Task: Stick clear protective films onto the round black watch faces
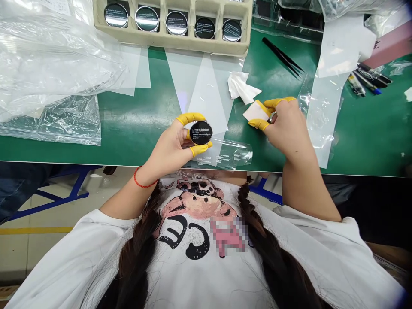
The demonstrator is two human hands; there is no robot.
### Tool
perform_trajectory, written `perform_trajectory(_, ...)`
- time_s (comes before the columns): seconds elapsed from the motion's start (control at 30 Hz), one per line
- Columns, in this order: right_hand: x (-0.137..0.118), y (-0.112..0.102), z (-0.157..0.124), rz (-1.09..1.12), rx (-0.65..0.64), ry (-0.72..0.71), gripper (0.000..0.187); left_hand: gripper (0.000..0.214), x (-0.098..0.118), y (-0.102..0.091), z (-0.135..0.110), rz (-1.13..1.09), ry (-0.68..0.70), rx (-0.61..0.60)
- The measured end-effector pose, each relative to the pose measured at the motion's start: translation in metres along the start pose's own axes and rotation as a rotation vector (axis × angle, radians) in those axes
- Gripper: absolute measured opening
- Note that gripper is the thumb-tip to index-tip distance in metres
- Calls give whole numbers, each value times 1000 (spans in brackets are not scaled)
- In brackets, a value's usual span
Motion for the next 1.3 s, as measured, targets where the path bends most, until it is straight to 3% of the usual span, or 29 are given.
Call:
perform_trajectory(0.1, -29, -12, -12, 150, 97, -30, 25, 55, 0, 0, -1, 21, 0, 9)
perform_trajectory(0.17, -76, -24, -28, 312, 112, -151, 17, 56, 1, 0, -1, 29, 4, 14)
perform_trajectory(0.23, -126, -27, -49, 417, 44, -287, 16, 57, 1, 0, 0, 37, 16, 15)
perform_trajectory(0.3, -165, -25, -66, 408, 15, -421, 16, 60, 2, 0, 0, 49, 41, 13)
perform_trajectory(0.37, -184, -19, -73, 356, 46, -505, 19, 62, 2, -1, 0, 62, 67, 8)
perform_trajectory(0.47, -184, -6, -64, 319, 78, -503, 26, 64, 1, -2, 1, 72, 84, -3)
perform_trajectory(0.6, -174, 9, -39, 321, -26, -425, 29, 67, 0, 0, 1, 52, 75, -32)
perform_trajectory(0.73, -179, 2, -29, 304, -113, -453, 27, 67, -1, 1, 2, 59, 44, -11)
perform_trajectory(0.9, -192, -10, -52, 201, -108, -652, 33, 62, 0, 0, 2, 40, 37, 8)
perform_trajectory(1.07, -197, -19, -93, 93, 105, -839, 30, 66, -1, -2, 3, 74, 50, 7)
perform_trajectory(1.13, -196, -21, -102, 121, 124, -859, 26, 67, -3, -1, 3, 61, 51, 2)
perform_trajectory(1.2, -187, -26, -98, 266, 77, -807, 21, 65, -3, -2, 2, 55, 60, 9)
perform_trajectory(1.3, -125, -35, -57, 492, 115, -428, 23, 60, -2, -3, 2, 56, 65, 22)
Point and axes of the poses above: each hand's wrist, its own z-axis towards the middle knuckle, its own y-axis out of the palm, x = y × z, the point moved 10 cm from there along z, towards the middle knuckle, and after that the axes turned 10 degrees about x, right-handed, at the moved point
